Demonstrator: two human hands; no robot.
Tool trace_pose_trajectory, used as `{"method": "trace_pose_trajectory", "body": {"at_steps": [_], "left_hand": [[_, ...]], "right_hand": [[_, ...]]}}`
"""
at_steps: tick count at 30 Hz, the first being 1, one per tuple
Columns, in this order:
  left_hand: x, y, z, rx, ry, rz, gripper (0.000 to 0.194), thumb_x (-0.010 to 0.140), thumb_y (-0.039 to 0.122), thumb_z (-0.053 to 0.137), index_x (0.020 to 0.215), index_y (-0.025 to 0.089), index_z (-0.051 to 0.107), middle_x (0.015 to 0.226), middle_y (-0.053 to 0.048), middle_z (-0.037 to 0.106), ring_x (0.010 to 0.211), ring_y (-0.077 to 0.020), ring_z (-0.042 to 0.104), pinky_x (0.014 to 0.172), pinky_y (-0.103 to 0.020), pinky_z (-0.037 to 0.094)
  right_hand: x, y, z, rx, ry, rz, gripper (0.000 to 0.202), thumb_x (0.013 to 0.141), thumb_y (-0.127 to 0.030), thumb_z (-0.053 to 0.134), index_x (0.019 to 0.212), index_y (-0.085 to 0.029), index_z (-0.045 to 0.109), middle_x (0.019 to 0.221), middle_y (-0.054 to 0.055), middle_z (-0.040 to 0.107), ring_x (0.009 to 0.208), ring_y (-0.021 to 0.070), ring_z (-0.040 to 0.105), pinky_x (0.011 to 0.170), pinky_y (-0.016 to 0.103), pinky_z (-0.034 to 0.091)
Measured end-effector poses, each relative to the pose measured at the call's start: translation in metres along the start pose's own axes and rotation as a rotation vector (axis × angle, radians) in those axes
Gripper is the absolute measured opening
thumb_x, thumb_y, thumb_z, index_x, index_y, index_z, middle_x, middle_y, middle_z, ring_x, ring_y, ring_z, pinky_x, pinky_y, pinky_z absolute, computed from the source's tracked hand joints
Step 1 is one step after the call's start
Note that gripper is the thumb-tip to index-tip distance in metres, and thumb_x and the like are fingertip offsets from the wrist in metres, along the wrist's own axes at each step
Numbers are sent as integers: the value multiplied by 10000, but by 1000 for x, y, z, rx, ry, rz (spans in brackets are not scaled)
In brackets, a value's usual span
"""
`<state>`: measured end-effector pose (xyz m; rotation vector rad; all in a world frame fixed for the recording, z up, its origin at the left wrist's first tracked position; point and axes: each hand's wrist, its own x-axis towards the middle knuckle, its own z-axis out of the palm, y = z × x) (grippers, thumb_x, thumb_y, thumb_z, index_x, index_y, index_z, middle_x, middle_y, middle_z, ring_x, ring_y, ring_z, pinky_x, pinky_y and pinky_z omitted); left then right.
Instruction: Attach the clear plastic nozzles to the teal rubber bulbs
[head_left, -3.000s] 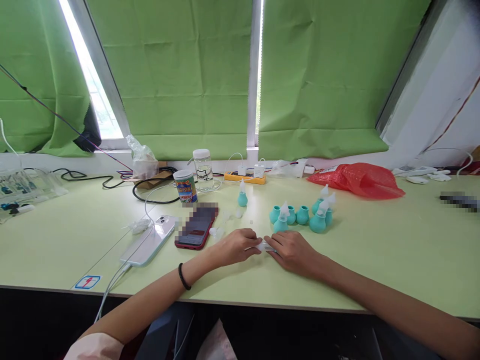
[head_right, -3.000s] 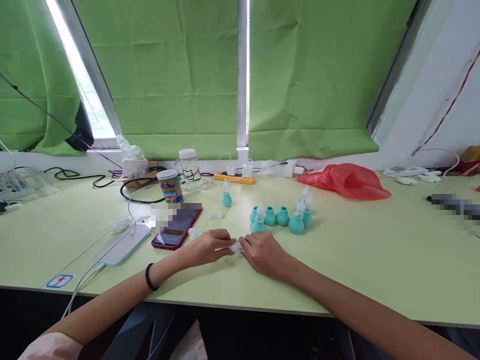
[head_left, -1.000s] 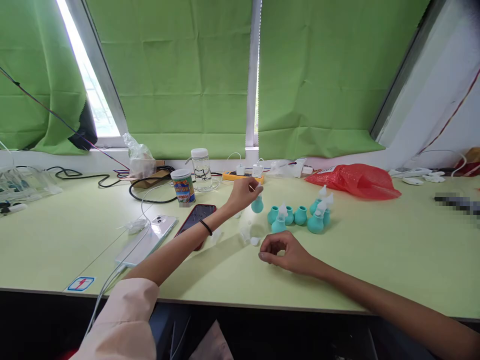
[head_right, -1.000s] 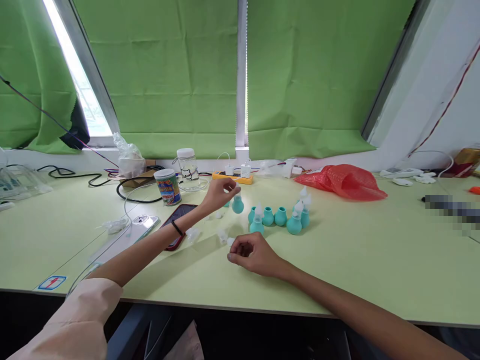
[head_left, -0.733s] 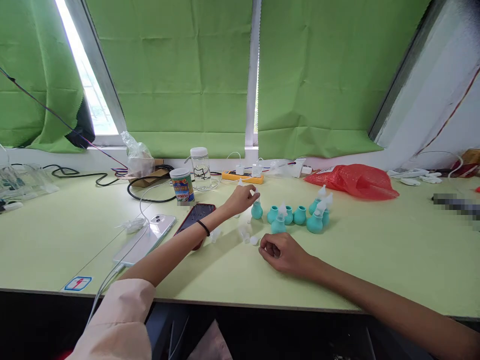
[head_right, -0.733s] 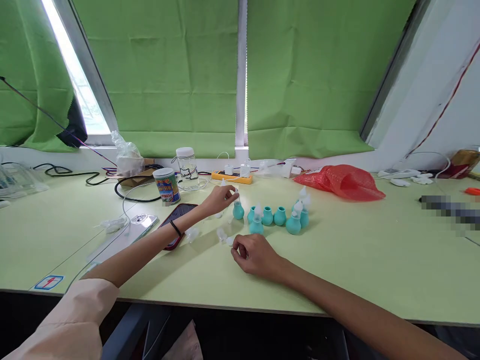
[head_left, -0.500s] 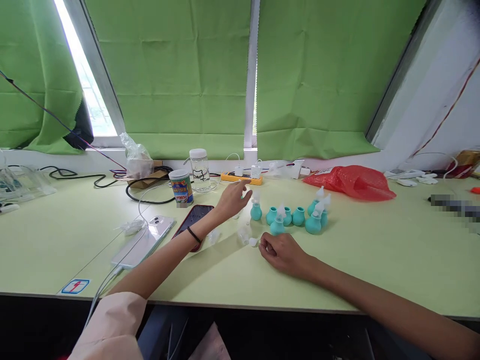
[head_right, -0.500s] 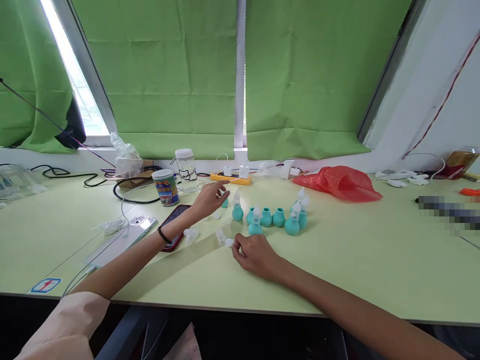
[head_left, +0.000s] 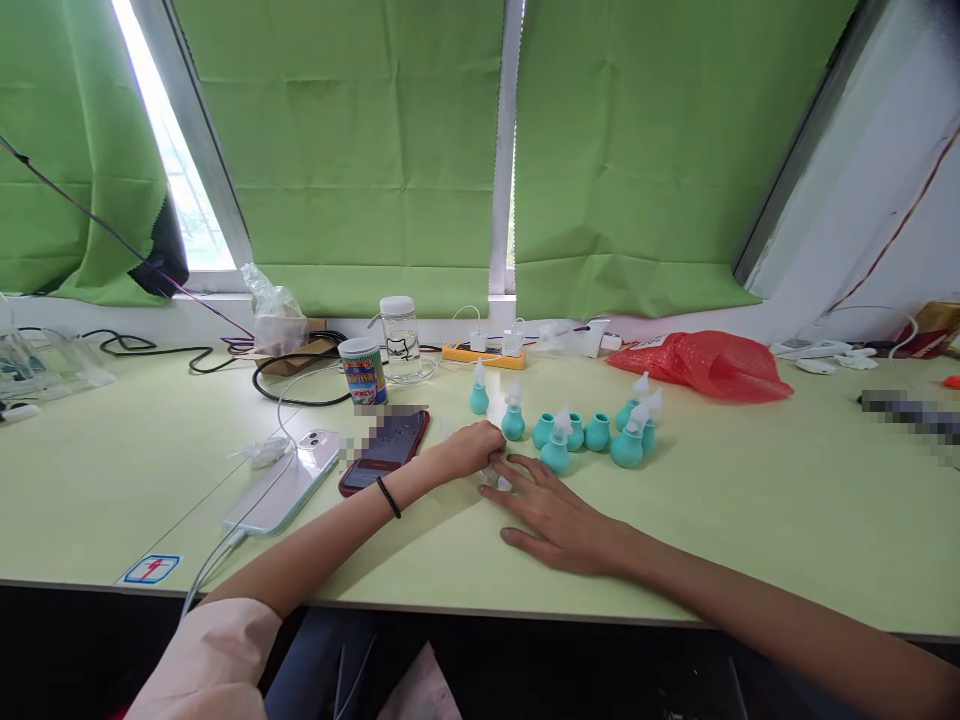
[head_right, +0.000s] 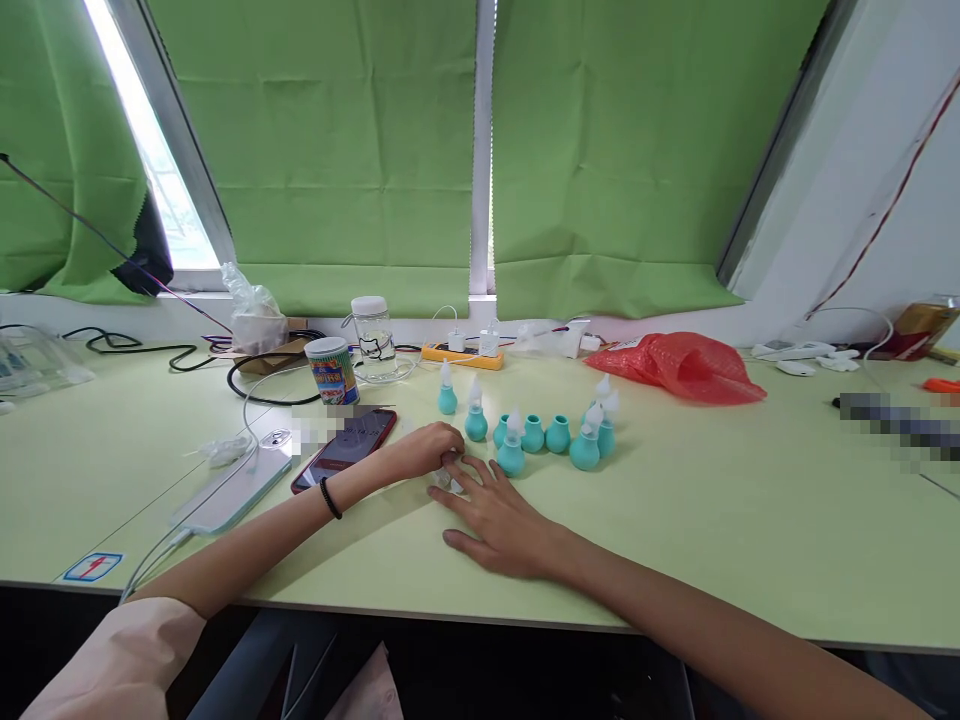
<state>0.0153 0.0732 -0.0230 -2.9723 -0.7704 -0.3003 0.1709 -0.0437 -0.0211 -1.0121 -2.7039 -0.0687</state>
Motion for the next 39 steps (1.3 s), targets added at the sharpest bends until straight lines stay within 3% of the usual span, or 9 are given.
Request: {"method": "trace_pose_trajectory", "body": {"at_steps": [5, 15, 19, 25, 31, 36, 39], "left_hand": [[1, -2, -1, -59, 47, -22, 200, 636, 55, 460, 730, 128, 621, 704, -50, 598, 649, -126, 525, 594, -199, 389], [2, 9, -4, -144, 182, -106, 255, 594, 8, 421, 707, 105, 628, 690, -49, 608, 632, -112, 537, 579, -186, 414], [-3, 17, -19, -239, 314, -158, 258, 605, 20, 422, 741, 107, 622, 714, -44, 597, 590, -89, 528, 572, -183, 431], [-17, 37, -26, -640, 433, -281, 225, 584, 52, 468, 733, 112, 626, 732, -36, 619, 611, -94, 554, 575, -190, 478], [-20, 42, -23, -981, 442, -407, 142, 595, 130, 565, 711, 105, 644, 726, -57, 649, 708, -159, 592, 652, -252, 493], [-24, 43, -31, -1323, 392, -379, 288, 518, 191, 681, 780, 91, 619, 718, -69, 656, 697, -180, 606, 656, -311, 503], [-26, 45, -36, -1327, 332, -320, 259, 515, 206, 689, 737, 85, 627, 721, -73, 653, 693, -171, 601, 658, -295, 498]], "right_hand": [[0, 1, 1, 43, -88, 33, 470, 821, -418, 289, 1262, -261, 244, 1346, 72, 140, 1175, 286, 151, 912, 478, 201], [1, -2, 0, 34, -32, 41, 485, 799, -406, 340, 1241, -212, 291, 1254, 91, 292, 1125, 261, 217, 913, 427, 237], [1, -3, 3, 7, 61, 23, 468, 780, -376, 392, 1204, -184, 345, 1180, 106, 368, 1101, 249, 256, 902, 414, 268], [4, 2, 9, 40, 306, 90, 240, 789, -216, 390, 1001, -182, 495, 912, 84, 486, 919, 200, 405, 758, 338, 386], [3, 6, 11, 201, 471, 184, 142, 752, -249, 458, 871, -182, 497, 709, 33, 486, 663, 141, 472, 603, 267, 409], [4, 8, 12, 472, 467, 383, 215, 678, -365, 547, 780, -182, 500, 489, -49, 419, 422, 80, 412, 440, 212, 383], [4, 9, 10, 655, 454, 461, 244, 695, -397, 517, 802, -179, 534, 454, -43, 461, 404, 87, 453, 420, 211, 400]]}}
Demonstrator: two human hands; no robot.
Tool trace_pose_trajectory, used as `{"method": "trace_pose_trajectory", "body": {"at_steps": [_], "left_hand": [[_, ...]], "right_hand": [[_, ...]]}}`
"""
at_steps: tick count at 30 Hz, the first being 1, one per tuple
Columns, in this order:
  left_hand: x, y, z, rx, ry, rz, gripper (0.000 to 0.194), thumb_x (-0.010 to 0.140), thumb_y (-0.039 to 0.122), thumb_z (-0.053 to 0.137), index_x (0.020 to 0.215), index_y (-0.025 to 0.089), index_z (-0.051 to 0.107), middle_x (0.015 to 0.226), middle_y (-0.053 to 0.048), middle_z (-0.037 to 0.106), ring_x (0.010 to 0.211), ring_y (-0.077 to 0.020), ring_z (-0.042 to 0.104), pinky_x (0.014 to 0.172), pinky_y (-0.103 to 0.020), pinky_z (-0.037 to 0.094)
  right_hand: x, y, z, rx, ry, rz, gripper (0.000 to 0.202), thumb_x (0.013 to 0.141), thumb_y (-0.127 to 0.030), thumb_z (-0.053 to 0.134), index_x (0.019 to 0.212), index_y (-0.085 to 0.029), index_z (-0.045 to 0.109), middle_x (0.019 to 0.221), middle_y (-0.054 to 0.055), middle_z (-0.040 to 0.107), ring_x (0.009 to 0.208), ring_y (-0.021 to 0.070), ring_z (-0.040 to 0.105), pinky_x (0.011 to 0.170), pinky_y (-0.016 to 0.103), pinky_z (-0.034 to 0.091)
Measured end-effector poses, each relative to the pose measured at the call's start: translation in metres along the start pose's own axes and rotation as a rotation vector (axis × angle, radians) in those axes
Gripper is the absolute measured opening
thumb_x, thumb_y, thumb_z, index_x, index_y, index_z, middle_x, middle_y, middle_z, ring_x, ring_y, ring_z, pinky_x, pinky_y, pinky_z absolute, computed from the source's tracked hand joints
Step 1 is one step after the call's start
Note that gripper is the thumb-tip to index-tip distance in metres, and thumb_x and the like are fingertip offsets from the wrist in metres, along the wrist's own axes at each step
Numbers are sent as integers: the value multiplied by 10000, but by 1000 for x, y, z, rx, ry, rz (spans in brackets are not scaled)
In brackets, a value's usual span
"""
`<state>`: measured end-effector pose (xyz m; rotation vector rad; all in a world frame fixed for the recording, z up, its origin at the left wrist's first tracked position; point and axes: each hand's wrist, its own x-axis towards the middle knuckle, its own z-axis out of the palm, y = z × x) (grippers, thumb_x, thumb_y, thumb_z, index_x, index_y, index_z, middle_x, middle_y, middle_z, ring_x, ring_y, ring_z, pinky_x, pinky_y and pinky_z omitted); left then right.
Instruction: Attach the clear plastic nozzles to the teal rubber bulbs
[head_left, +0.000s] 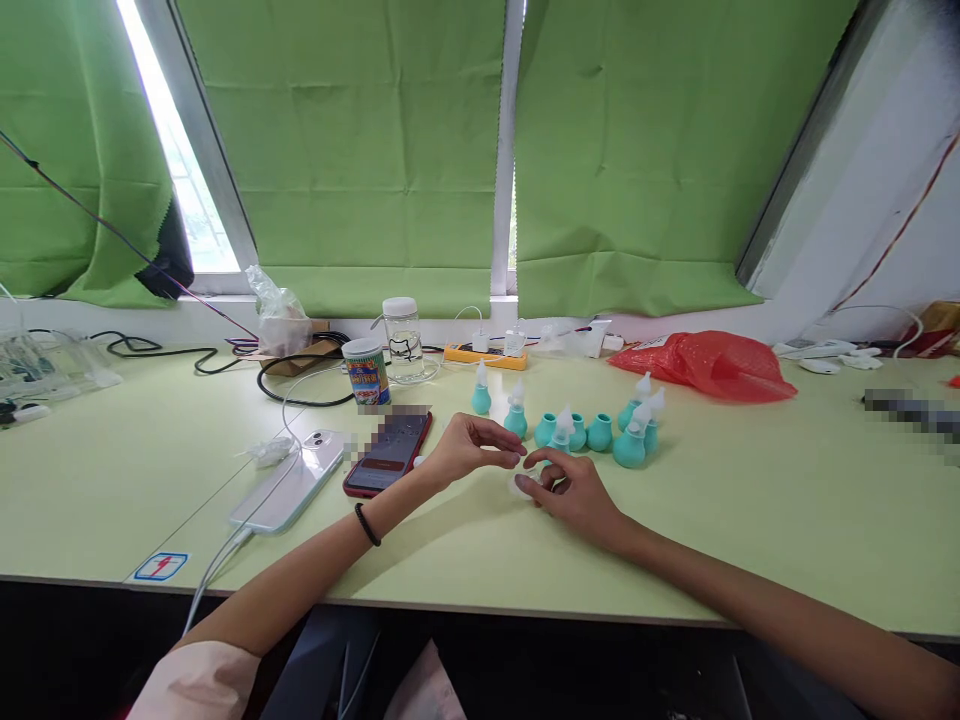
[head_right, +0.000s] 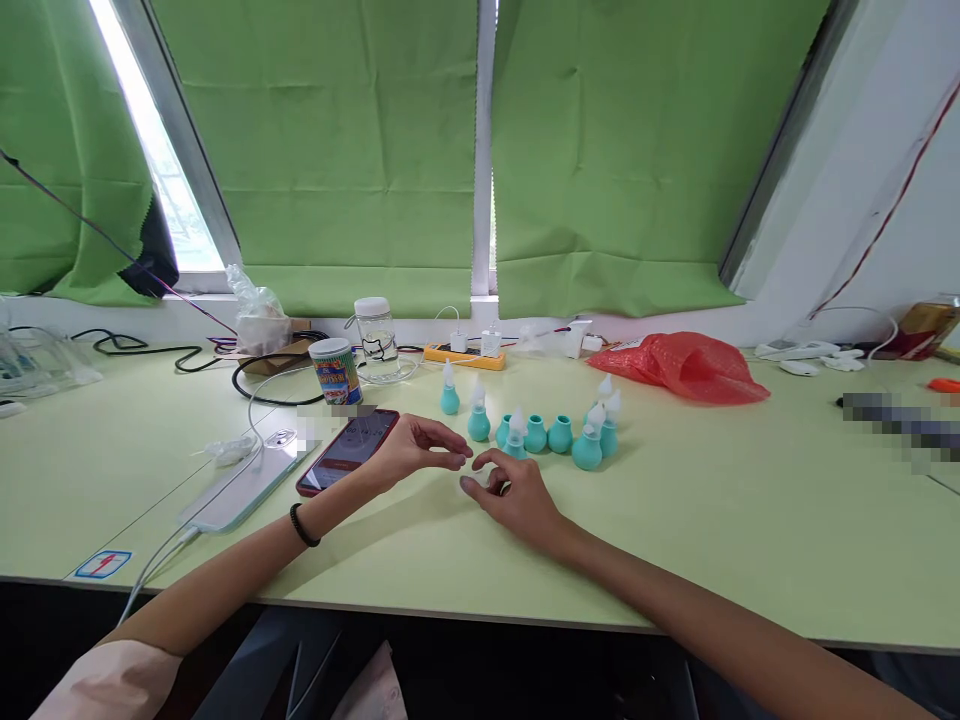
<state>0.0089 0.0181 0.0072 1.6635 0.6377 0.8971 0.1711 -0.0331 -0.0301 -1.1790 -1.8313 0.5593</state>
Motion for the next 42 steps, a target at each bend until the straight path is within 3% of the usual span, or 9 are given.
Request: {"method": "trace_pose_trajectory", "body": {"at_steps": [6, 13, 18, 30, 35, 38, 42], "left_hand": [[0, 2, -2, 35, -63, 28, 219, 526, 219, 684, 694, 90, 628, 736, -65, 639, 684, -150, 586, 650, -265, 481], [1, 0, -5, 9, -50, 3, 236, 510, 210, 693, 702, 90, 625, 701, -62, 647, 670, -153, 593, 661, -281, 481], [2, 0, -6, 69, -63, -1, 234, 529, 227, 679, 719, 94, 644, 730, -73, 655, 693, -167, 597, 673, -283, 481], [1, -3, -4, 172, -57, 63, 221, 556, 255, 664, 726, 115, 655, 756, -66, 649, 721, -172, 587, 673, -268, 481], [0, -2, -2, 234, -56, 90, 185, 582, 261, 641, 654, 90, 639, 697, -65, 620, 593, -126, 561, 547, -230, 480], [-3, -1, 1, 361, -54, 166, 182, 649, 264, 573, 689, 99, 639, 702, -63, 608, 597, -112, 548, 515, -203, 464], [-8, -2, 5, 614, -22, 410, 171, 669, 194, 512, 755, 120, 641, 712, -59, 597, 628, -105, 539, 572, -208, 453]], "right_hand": [[3, -3, -3, 288, -24, 153, 304, 658, -409, 546, 823, -157, 589, 515, -18, 526, 377, 81, 473, 368, 218, 429], [6, -4, -4, 504, -97, 181, 359, 554, -286, 650, 864, -140, 545, 675, 19, 570, 564, 125, 540, 407, 252, 501], [7, -3, -4, 496, -55, 230, 324, 577, -300, 637, 832, -115, 563, 544, -8, 559, 399, 85, 489, 378, 245, 472], [4, -7, -6, 443, -32, 227, 333, 554, -350, 649, 781, -117, 578, 506, -2, 567, 376, 96, 490, 365, 238, 441], [5, -8, -5, 461, -21, 230, 354, 533, -375, 658, 761, -116, 579, 511, 7, 571, 371, 94, 485, 356, 236, 438], [5, -7, -5, 478, -12, 248, 341, 531, -380, 662, 732, -117, 580, 500, 7, 573, 366, 97, 488, 351, 236, 435], [5, -6, -5, 518, -10, 258, 336, 509, -388, 674, 689, -118, 586, 503, 13, 585, 375, 102, 502, 363, 234, 437]]}}
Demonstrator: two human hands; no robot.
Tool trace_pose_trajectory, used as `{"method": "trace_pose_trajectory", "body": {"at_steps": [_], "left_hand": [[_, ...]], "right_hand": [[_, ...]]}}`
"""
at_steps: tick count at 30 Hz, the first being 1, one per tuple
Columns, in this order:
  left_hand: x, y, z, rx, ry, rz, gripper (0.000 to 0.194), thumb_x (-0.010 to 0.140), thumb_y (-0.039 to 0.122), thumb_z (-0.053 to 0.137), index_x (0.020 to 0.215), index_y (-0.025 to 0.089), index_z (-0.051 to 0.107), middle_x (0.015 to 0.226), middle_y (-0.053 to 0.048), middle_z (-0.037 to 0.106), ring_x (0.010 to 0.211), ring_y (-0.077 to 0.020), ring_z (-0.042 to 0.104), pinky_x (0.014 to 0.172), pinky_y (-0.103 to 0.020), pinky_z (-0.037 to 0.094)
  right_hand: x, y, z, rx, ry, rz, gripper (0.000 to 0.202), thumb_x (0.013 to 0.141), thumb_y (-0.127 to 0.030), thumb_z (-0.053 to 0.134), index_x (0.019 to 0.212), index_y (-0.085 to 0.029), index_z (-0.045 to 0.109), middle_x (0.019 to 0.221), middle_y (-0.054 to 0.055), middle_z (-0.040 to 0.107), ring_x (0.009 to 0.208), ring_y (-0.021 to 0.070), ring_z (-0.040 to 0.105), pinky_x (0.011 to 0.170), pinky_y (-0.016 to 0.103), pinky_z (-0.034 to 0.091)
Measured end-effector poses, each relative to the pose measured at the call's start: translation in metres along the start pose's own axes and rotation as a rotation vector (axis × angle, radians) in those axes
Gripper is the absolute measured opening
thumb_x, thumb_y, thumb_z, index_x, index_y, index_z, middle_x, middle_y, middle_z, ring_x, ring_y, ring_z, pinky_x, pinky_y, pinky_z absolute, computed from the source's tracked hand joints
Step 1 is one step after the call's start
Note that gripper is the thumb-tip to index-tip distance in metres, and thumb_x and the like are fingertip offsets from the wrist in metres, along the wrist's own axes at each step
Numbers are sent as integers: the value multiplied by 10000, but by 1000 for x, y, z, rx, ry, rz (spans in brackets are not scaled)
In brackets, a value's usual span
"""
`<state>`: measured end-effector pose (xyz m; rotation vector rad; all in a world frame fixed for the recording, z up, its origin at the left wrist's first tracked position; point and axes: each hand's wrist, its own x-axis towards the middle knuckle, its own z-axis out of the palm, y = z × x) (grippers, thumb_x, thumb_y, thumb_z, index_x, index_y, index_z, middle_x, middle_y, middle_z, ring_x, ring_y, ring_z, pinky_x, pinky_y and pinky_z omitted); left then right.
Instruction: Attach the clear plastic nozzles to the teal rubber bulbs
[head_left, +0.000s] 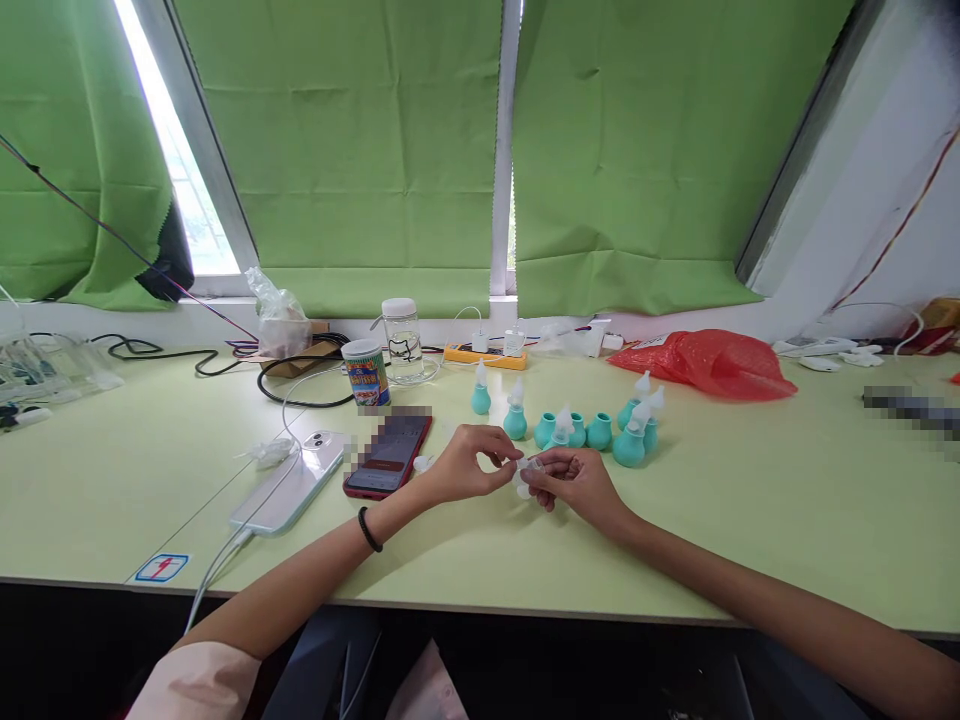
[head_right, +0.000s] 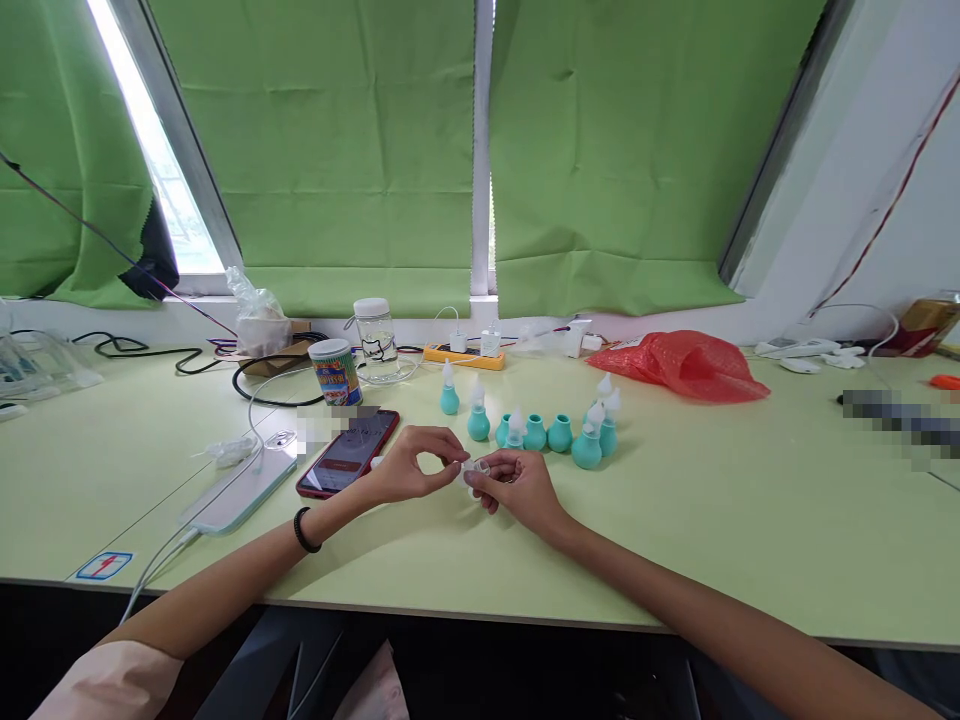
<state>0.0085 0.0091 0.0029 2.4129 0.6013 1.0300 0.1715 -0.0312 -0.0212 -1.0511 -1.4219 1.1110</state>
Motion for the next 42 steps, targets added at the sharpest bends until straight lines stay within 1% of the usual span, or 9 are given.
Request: {"method": "trace_pose_trajectory", "body": {"at_steps": [3, 7, 13, 18, 22, 30, 33, 38, 42], "left_hand": [[-3, 0, 3, 140, 35, 133, 198, 664, 172, 490, 797, 132, 631, 741, -65, 592, 669, -118, 538, 610, -226, 448], [-4, 0, 5, 203, 64, 218, 224, 660, 189, 502, 845, 125, 609, 791, -80, 584, 727, -134, 536, 642, -239, 448], [-8, 2, 15, 177, 145, 206, 249, 666, 260, 549, 868, 116, 576, 828, -97, 573, 761, -137, 536, 660, -244, 462], [-10, 3, 23, 140, 226, 211, 256, 669, 226, 548, 901, 120, 542, 818, -83, 587, 738, -130, 538, 603, -237, 473], [-9, 3, 23, 142, 282, 227, 228, 645, 192, 560, 860, 118, 549, 780, -75, 593, 708, -129, 541, 602, -247, 473], [-9, -1, 22, 135, 261, 260, 219, 662, 221, 571, 858, 126, 564, 784, -83, 601, 726, -142, 548, 632, -267, 471], [-9, 1, 21, 133, 294, 290, 211, 653, 201, 580, 848, 121, 568, 756, -83, 605, 703, -140, 549, 620, -266, 471], [-8, 3, 23, 135, 277, 249, 261, 660, 220, 574, 906, 137, 551, 854, -92, 591, 794, -153, 548, 667, -279, 473], [-8, 2, 25, 116, 264, 253, 209, 698, 208, 549, 893, 132, 559, 863, -98, 584, 811, -146, 550, 692, -276, 472]], "right_hand": [[0, -1, 0, 22, 4, -12, 317, 507, -368, 683, 673, -117, 583, 506, 17, 588, 398, 108, 518, 380, 230, 442], [-1, -3, 1, 40, 15, -37, 292, 522, -357, 679, 668, -124, 581, 509, 13, 587, 417, 109, 525, 397, 230, 447], [1, 0, -2, 66, 36, -81, 249, 548, -326, 672, 678, -125, 605, 490, -2, 572, 427, 103, 516, 415, 229, 443], [2, 2, -3, 56, 41, -130, 195, 555, -288, 671, 676, -135, 649, 531, 3, 595, 453, 89, 511, 443, 215, 448], [3, 0, -2, 71, 14, -118, 209, 530, -260, 687, 707, -152, 663, 572, 9, 617, 485, 102, 528, 461, 227, 470], [2, 0, -2, 94, -24, -136, 212, 532, -246, 688, 731, -174, 670, 610, 7, 626, 503, 98, 533, 484, 227, 485], [2, 0, -2, 96, -33, -144, 218, 528, -255, 690, 730, -177, 669, 629, 8, 628, 515, 99, 535, 488, 228, 488], [5, 3, -2, 117, -38, -176, 227, 520, -252, 697, 732, -178, 665, 621, 6, 617, 537, 108, 538, 486, 234, 486], [5, 5, -2, 110, -33, -193, 236, 510, -233, 702, 734, -175, 658, 645, 14, 615, 541, 115, 538, 478, 244, 485]]}}
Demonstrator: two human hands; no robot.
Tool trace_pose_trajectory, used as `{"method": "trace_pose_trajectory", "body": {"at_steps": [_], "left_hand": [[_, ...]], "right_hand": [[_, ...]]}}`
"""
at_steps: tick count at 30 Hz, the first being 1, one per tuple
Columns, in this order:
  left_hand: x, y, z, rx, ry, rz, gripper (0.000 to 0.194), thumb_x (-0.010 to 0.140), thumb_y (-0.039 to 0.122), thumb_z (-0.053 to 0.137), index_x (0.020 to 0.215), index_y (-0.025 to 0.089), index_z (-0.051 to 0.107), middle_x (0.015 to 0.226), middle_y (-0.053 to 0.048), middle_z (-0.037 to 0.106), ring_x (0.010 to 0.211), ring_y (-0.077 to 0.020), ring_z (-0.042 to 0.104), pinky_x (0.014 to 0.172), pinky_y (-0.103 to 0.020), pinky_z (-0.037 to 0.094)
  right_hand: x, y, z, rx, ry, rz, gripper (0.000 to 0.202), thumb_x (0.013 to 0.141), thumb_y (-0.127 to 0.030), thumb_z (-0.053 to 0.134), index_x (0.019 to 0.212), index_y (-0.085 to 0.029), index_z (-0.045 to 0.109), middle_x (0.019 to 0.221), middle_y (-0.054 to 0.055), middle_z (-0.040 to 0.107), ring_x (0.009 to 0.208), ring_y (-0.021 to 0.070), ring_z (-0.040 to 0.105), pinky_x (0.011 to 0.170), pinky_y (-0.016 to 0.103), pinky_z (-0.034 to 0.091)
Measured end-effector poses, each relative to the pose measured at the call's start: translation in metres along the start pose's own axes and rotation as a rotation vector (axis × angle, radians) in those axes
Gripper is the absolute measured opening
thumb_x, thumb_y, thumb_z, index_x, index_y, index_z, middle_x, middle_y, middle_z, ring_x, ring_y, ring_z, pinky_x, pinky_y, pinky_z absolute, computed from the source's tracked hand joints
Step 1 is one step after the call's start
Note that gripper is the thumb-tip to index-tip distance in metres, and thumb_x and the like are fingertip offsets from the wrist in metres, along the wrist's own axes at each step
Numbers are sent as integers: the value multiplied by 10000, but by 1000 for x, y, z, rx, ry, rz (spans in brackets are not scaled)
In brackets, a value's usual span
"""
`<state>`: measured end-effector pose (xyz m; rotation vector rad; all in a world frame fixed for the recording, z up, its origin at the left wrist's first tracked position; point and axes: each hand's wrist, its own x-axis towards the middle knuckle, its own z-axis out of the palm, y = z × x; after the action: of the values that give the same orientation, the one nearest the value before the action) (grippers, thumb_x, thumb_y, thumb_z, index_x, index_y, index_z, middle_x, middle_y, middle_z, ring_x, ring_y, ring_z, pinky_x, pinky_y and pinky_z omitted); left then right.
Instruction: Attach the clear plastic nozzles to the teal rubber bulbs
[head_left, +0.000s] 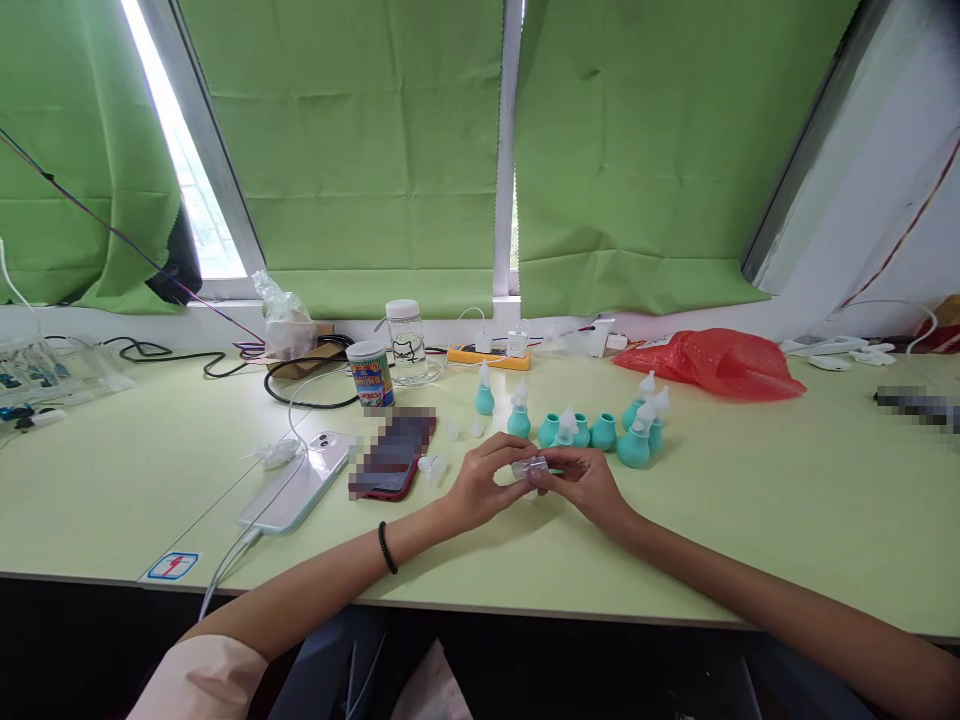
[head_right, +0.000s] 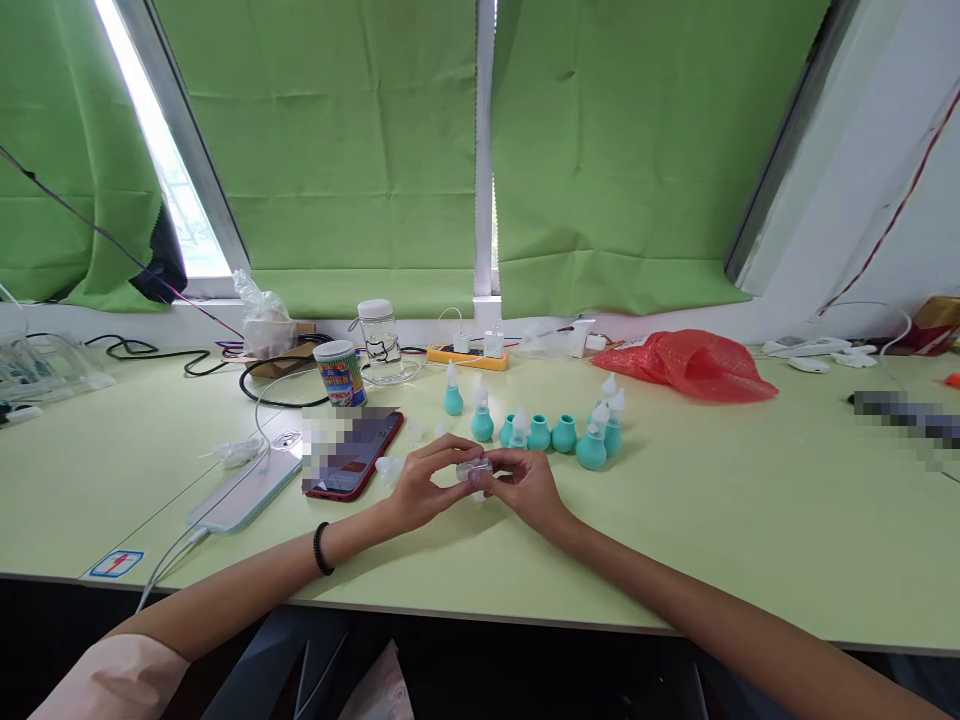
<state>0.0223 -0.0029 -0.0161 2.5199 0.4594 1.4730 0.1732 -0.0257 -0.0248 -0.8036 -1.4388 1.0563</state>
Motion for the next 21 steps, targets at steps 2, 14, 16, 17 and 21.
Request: {"method": "trace_pose_trajectory", "body": {"at_steps": [2, 14, 16, 17, 21], "left_hand": [[0, 0, 0, -2, 13, 3, 207, 699, 206, 554, 890, 127, 562, 858, -103, 587, 799, -146, 554, 684, -275, 475], [3, 3, -2, 58, 37, 24, 237, 694, 216, 559, 918, 140, 565, 852, -89, 569, 801, -151, 537, 676, -284, 469], [3, 3, -3, 93, 72, 6, 253, 685, 236, 568, 921, 143, 569, 831, -78, 539, 781, -145, 525, 648, -273, 465], [4, 2, -4, 107, 87, -8, 259, 686, 246, 568, 925, 148, 568, 816, -70, 527, 762, -139, 520, 630, -265, 462], [4, -1, -4, 130, 72, -70, 266, 720, 258, 532, 969, 165, 547, 804, -56, 529, 735, -127, 514, 617, -252, 452]], "right_hand": [[-1, 0, 0, -9, 10, -3, 228, 518, -234, 696, 735, -173, 655, 658, 18, 614, 541, 117, 541, 481, 251, 488], [-7, -2, -2, -487, 96, -375, 224, 653, -227, 593, 865, -168, 553, 745, 41, 601, 624, 143, 556, 595, 311, 489], [-7, -7, -9, -666, 143, -612, 317, 637, -195, 601, 936, -180, 497, 785, 42, 582, 677, 154, 545, 624, 321, 473], [-5, -9, -13, -726, 169, -719, 341, 632, -183, 599, 949, -186, 476, 794, 42, 569, 705, 162, 537, 631, 324, 466], [12, -18, -37, -971, 395, -906, 234, 683, -138, 492, 910, -197, 475, 863, 59, 516, 828, 193, 485, 713, 362, 417]]}}
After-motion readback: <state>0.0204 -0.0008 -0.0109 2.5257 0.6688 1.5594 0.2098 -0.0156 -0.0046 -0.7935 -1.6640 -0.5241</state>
